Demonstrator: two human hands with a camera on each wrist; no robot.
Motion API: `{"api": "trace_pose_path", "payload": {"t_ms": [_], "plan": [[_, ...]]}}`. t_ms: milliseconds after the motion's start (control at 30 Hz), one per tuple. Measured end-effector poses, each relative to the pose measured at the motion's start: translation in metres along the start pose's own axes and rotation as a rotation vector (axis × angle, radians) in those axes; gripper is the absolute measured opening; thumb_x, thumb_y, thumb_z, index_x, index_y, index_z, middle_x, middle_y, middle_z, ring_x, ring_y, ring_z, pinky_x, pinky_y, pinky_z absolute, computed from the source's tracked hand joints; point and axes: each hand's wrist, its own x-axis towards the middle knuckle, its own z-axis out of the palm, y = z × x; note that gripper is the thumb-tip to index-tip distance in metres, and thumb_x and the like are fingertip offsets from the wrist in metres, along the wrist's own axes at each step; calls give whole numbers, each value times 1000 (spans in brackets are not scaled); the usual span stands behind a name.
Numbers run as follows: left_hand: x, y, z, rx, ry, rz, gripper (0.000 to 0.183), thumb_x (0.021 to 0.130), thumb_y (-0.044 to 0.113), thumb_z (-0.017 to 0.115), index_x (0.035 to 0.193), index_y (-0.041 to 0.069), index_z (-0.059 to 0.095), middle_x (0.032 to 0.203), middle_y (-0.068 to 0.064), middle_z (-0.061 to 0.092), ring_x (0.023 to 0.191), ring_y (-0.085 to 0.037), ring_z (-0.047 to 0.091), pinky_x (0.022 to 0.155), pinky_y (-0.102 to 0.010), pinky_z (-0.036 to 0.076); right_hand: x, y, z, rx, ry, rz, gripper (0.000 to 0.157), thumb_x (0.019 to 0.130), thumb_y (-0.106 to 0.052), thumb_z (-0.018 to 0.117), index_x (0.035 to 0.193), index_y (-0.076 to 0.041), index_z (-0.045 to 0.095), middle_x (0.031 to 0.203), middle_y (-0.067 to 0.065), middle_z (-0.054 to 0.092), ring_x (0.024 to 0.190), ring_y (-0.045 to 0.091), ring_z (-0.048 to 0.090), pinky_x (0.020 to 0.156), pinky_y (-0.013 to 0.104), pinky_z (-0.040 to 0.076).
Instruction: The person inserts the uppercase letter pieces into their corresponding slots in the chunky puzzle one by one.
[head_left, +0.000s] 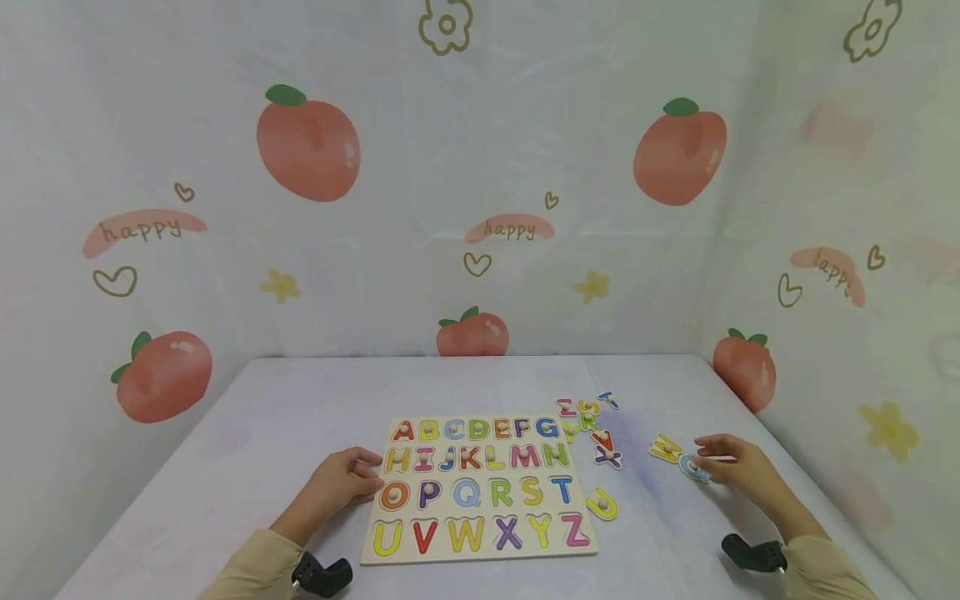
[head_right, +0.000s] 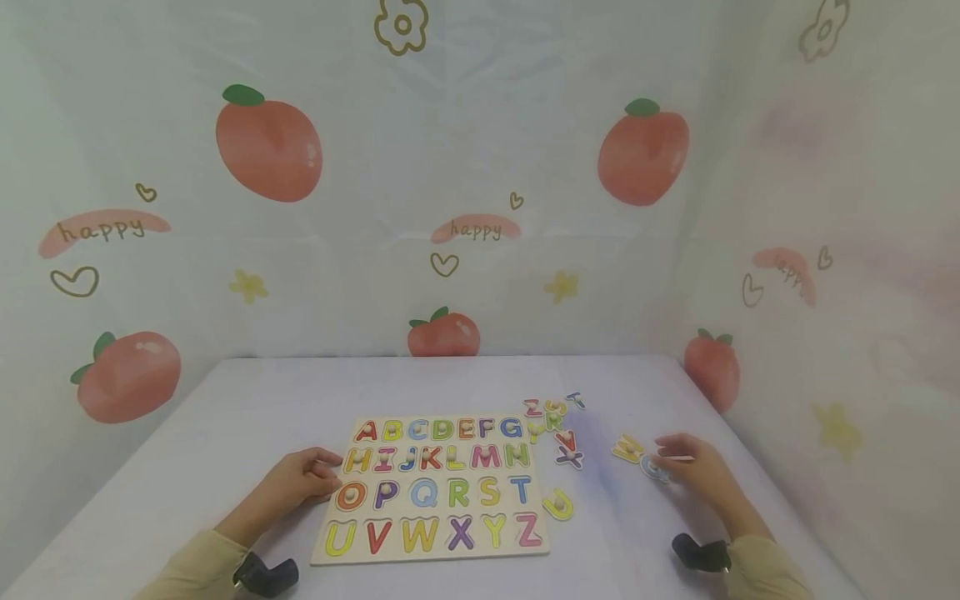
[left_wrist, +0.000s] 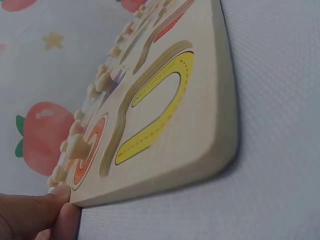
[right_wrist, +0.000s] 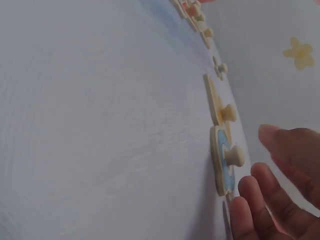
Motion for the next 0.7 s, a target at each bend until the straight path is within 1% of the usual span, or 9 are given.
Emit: {"api": "trace_pose_path", "payload": {"t_ms": [100,167,300,433,533,600,700], "plan": [[0,0,0,-9,-2,0,37,78,0,74,113,-6,61,83,-7,64,70,-13,61,62,-27,55,2,4,-1,-18,-21,31,51,86,-24,72,121,10,56,107,21,67,89,12,60,67,25,50],[-1,1,0,-8,-2,-4,37,79,0,74,113,-6,61,83,-7,64,70,-13,61,63,-27,56,3,6,-1,-38,-31,47,52,86,-26,73,120,9,57,103,17,68,87,11,58,66,26,47],[0,2,0,2,-5,-11,37,79,1,74,113,-5,61,84,-7,64,71,-13,60,63,-27,56,6,8,-2,-53,-56,49,50,86,-27,73,115,11,59,97,12,69,85,12,56,66,27,46],[1,1,0,14,-3,-9,37,79,2,75,113,-5,61,84,-7,64,71,-14,60,63,-27,55,8,9,-1,-60,-75,60,45,84,-24,74,110,10,62,90,5,67,80,12,52,64,26,43],[2,-1,0,27,2,-7,38,79,3,75,113,-4,61,84,-6,64,70,-14,59,62,-26,54,8,8,0,-69,-73,81,41,83,-24,75,107,8,64,86,1,65,77,13,50,62,25,42],[2,-2,1,37,8,-9,37,79,3,75,113,-4,61,83,-6,63,70,-14,59,61,-26,53,8,7,0,-86,-71,72,40,84,-25,75,105,8,65,84,1,64,76,14,49,61,25,42],[3,-2,2,52,16,-16,37,79,4,74,113,-3,62,81,-6,63,69,-14,58,60,-25,52,7,3,1,-90,-58,88,40,84,-27,74,102,7,66,84,1,65,75,14,49,61,25,42]]}}
